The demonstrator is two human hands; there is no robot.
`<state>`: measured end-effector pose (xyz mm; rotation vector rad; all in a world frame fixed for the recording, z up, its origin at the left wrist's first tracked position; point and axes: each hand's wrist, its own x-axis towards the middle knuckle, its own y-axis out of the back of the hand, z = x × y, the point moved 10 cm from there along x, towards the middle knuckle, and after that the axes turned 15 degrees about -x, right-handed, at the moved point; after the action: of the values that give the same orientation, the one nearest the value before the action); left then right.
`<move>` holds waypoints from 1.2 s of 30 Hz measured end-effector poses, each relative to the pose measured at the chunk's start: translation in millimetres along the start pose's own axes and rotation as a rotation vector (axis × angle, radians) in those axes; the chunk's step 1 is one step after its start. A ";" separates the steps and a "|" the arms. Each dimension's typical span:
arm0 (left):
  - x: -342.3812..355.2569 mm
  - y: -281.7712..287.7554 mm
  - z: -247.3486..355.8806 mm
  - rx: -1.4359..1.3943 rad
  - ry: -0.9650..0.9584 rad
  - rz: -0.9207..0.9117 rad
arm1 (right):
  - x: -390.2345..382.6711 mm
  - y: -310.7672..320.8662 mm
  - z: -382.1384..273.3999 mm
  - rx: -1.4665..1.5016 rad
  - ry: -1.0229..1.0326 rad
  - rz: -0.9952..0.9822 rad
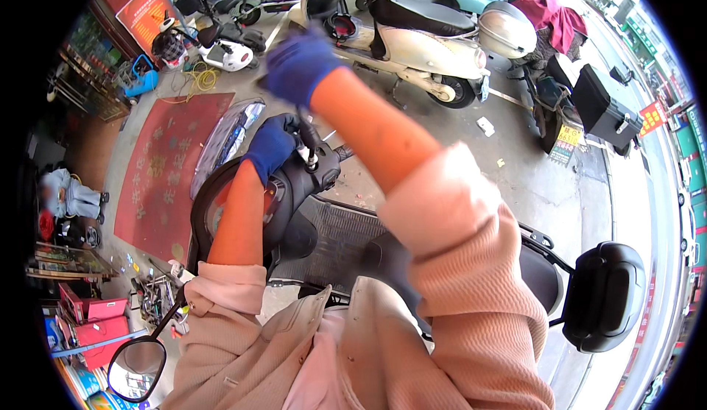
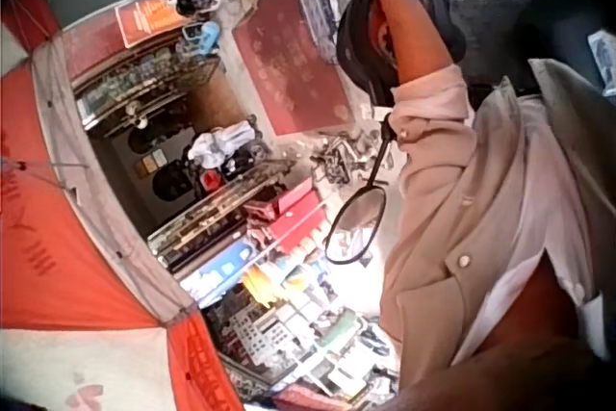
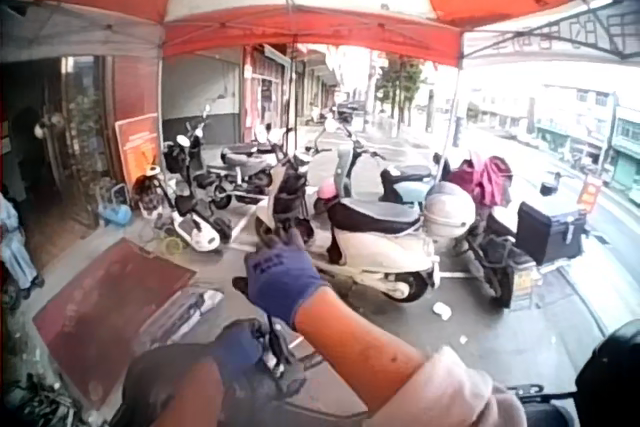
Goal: The person works on a scooter's handlebar area, using a wrench to tighten components and handling small parts. They retrieve additional parts from a pink basin and continue adjusting the handlebar assembly.
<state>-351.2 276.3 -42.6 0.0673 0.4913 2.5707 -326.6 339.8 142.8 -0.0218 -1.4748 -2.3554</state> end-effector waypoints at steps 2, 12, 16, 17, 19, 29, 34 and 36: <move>0.7 -13.9 18.7 -0.009 0.009 -0.007 | -24.8 -54.3 77.5 0.155 -0.178 -0.351; -8.3 -18.6 -2.1 -0.009 0.208 -0.042 | -213.4 91.9 3.8 1.420 0.194 -0.037; -2.6 -3.9 -12.4 -0.027 0.260 -0.027 | -121.0 112.7 -63.3 0.553 0.290 0.526; -9.2 -1.6 -6.8 0.019 0.191 -0.021 | -90.1 93.9 -65.4 0.387 0.235 0.582; -14.2 0.6 22.4 0.105 0.017 -0.016 | -25.4 36.3 -35.5 0.002 0.087 0.245; -20.1 6.1 2.9 -0.055 0.084 0.052 | -194.5 -35.5 116.3 0.598 -0.339 -0.239; -8.8 -18.7 6.8 -0.139 0.056 -0.046 | -224.0 107.8 -25.5 1.065 0.311 0.083; -2.3 -6.1 -0.6 -0.060 -0.013 -0.019 | -173.0 124.8 -59.2 0.781 0.330 0.384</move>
<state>-346.3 279.8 -45.3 0.0586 0.4078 2.5626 -116.0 290.0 189.4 0.2454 -1.8962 -1.3053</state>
